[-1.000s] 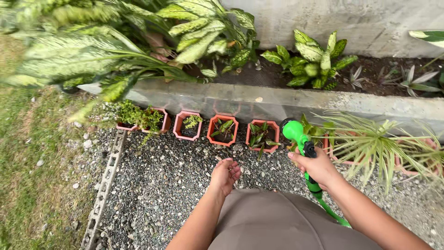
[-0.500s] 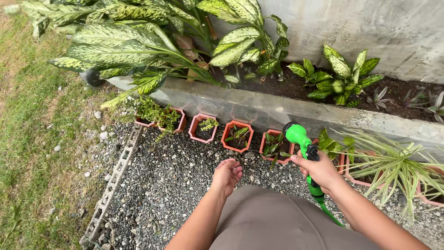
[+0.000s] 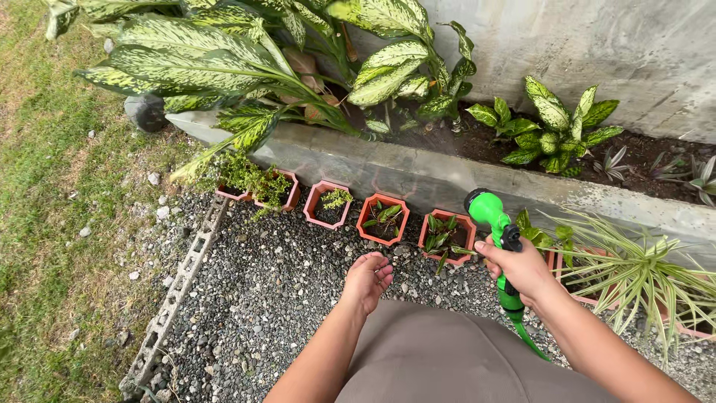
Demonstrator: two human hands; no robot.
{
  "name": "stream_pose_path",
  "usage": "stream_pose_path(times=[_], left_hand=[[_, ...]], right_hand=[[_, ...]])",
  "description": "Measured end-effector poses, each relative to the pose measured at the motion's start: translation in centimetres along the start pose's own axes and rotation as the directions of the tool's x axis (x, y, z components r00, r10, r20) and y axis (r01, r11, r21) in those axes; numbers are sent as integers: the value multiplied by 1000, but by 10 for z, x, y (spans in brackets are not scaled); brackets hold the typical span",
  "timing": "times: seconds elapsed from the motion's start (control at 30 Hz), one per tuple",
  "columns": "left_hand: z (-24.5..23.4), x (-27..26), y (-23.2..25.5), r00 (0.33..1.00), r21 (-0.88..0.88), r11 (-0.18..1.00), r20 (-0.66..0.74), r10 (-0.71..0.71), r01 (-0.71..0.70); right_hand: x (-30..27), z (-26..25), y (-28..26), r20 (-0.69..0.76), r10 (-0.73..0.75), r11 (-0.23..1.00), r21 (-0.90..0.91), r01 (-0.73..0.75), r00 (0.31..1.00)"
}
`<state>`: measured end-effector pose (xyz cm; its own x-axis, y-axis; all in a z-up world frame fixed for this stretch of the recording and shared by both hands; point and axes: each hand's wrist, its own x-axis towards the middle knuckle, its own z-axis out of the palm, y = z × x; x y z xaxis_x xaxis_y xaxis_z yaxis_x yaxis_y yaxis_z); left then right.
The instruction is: The person waters various potted plants and garden beds using a hose spray nozzle.
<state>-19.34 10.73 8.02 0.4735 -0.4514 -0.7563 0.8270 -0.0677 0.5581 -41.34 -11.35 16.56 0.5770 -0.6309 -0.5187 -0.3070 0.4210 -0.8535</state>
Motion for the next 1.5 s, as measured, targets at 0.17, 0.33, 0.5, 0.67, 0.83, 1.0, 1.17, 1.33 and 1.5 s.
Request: stream_pose_path(times=[0.17, 0.33, 0.5, 0.67, 0.83, 1.0, 1.17, 1.33, 1.5], left_hand=[[-1, 1, -1, 999, 44, 999, 34, 19, -20], [1, 4, -4, 999, 57, 998, 31, 8, -10], [4, 1, -5, 999, 53, 999, 47, 0, -3], [4, -2, -4, 999, 51, 999, 50, 4, -7], [-9, 1, 1, 997, -22, 999, 74, 32, -30], [-22, 0, 4, 1000, -4, 1000, 21, 12, -12], [-26, 6, -3, 999, 20, 999, -6, -38, 38], [-20, 15, -12, 998, 86, 994, 1, -64, 64], [-17, 17, -14, 995, 117, 989, 20, -96, 93]], right_hand=[[-2, -4, 2, -1, -10, 1000, 25, 10, 1000], [-6, -6, 5, -5, -20, 1000, -5, 20, 1000], [-11, -1, 5, 5, -29, 1000, 8, 29, 1000], [-11, 13, -3, -16, 27, 1000, 9, -27, 1000], [-3, 22, -4, 4, -8, 1000, -13, 8, 1000], [12, 4, 38, -22, 109, 994, -13, -109, 994], [9, -22, 116, -115, 177, 968, -156, -194, 977], [-5, -33, 180, -245, 250, 904, -288, -317, 937], [-8, -31, 211, -270, 142, 850, -460, -257, 952]])
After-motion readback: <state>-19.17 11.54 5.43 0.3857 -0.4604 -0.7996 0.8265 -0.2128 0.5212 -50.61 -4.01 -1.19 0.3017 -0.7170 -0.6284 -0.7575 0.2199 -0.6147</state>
